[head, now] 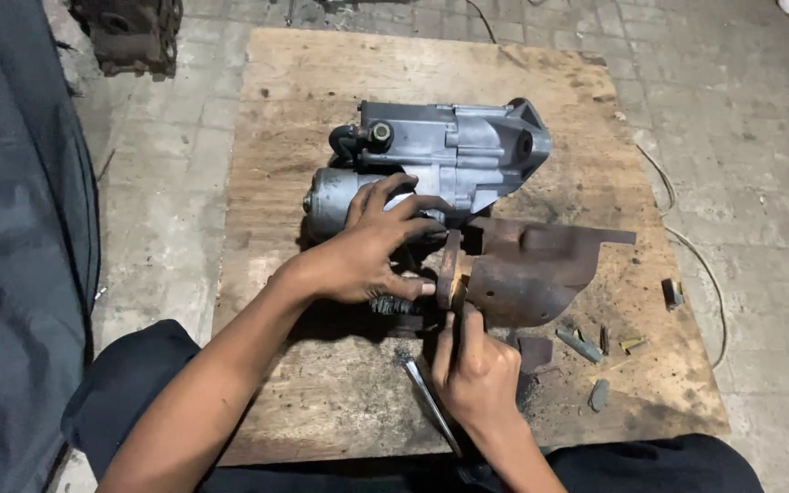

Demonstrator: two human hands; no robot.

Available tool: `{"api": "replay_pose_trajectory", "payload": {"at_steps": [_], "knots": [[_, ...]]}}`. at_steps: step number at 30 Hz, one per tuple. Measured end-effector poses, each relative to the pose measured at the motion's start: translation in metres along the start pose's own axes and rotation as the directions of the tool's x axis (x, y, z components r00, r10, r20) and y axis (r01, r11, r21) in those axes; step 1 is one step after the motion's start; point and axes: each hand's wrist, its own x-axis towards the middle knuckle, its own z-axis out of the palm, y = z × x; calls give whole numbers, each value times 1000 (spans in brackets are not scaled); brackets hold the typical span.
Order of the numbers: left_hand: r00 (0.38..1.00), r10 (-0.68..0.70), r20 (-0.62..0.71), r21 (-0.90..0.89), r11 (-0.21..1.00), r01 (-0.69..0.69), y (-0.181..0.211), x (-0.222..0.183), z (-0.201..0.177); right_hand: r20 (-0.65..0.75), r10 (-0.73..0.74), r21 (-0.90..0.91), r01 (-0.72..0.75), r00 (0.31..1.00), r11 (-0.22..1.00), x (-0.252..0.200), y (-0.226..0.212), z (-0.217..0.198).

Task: Scrubbing and scraping rust from an exhaust manifold using a metal file on a workbench.

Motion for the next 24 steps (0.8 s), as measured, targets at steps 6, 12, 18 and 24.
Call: {"api": "replay_pose_trajectory", "payload": {"at_steps": [6, 12, 18, 24], "knots": [[999, -19, 45, 1, 1000, 19, 4, 0, -4, 116, -24, 179, 3, 993, 984, -8, 25, 3], [999, 8, 31, -10, 1000, -8, 1, -1, -4, 276, -16, 371, -91, 961, 924, -3, 39, -19], [995, -66, 69, -32, 997, 69, 9, -1, -8, 114, -58, 151, 41, 992, 988, -14, 33, -11], [1000, 6, 24, 16, 1000, -6, -1, -1, -1, 124, -32, 184, 8, 992, 983, -15, 29, 3]]}}
